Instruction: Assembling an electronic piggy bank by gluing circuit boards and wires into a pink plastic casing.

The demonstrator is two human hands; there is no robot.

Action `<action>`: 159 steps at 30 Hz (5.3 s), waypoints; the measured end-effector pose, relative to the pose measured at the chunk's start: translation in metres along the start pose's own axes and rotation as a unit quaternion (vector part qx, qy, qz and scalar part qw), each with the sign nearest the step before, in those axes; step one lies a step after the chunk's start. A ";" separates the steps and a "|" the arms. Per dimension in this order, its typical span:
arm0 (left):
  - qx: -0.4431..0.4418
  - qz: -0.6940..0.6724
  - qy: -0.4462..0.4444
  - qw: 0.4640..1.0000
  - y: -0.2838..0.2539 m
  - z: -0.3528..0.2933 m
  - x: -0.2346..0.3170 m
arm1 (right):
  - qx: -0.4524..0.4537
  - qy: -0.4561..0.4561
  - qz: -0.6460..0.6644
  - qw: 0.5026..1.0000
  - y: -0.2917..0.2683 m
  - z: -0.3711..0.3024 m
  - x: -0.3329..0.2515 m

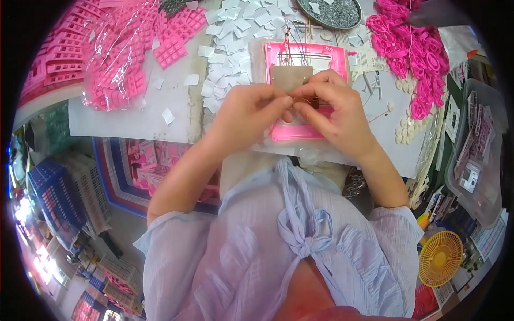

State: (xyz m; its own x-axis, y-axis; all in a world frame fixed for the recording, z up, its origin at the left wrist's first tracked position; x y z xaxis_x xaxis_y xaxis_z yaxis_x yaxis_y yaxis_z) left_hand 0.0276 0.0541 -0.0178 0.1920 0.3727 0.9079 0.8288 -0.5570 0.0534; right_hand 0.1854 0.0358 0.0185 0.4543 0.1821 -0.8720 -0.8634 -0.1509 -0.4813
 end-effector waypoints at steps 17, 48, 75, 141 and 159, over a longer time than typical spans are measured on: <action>0.055 0.201 0.140 0.968 0.012 -0.010 0.017 | -0.017 0.001 0.039 0.999 -0.005 0.000 0.010; 0.039 0.141 0.108 0.983 0.006 -0.007 0.006 | -0.005 0.036 0.095 0.995 -0.002 0.001 0.018; 0.111 0.223 0.228 0.941 0.021 -0.020 0.026 | 0.034 -0.155 -0.113 0.981 -0.001 -0.019 -0.020; 0.181 0.155 0.231 0.943 -0.041 -0.041 0.010 | -0.157 -0.144 -0.373 0.903 0.041 -0.042 -0.028; 0.000 0.293 0.313 0.903 0.048 -0.014 0.040 | 0.019 0.006 0.017 1.000 -0.031 -0.031 -0.019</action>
State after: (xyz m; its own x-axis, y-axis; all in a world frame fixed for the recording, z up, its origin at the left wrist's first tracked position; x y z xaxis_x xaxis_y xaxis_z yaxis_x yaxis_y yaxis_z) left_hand 0.0679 0.0318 0.0274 0.2631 -0.4793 0.8373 0.6815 -0.5219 -0.5129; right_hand 0.2105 0.0068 0.0477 0.4274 0.1666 -0.8886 -0.8858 -0.1194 -0.4484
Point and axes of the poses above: each hand's wrist, its own z-axis towards the middle knuckle, its own y-axis out of the palm, x = y × z, the point moved 7 cm from there along z, towards the middle knuckle, and after that the axes turned 1 degree about x, right-handed, at the moved point
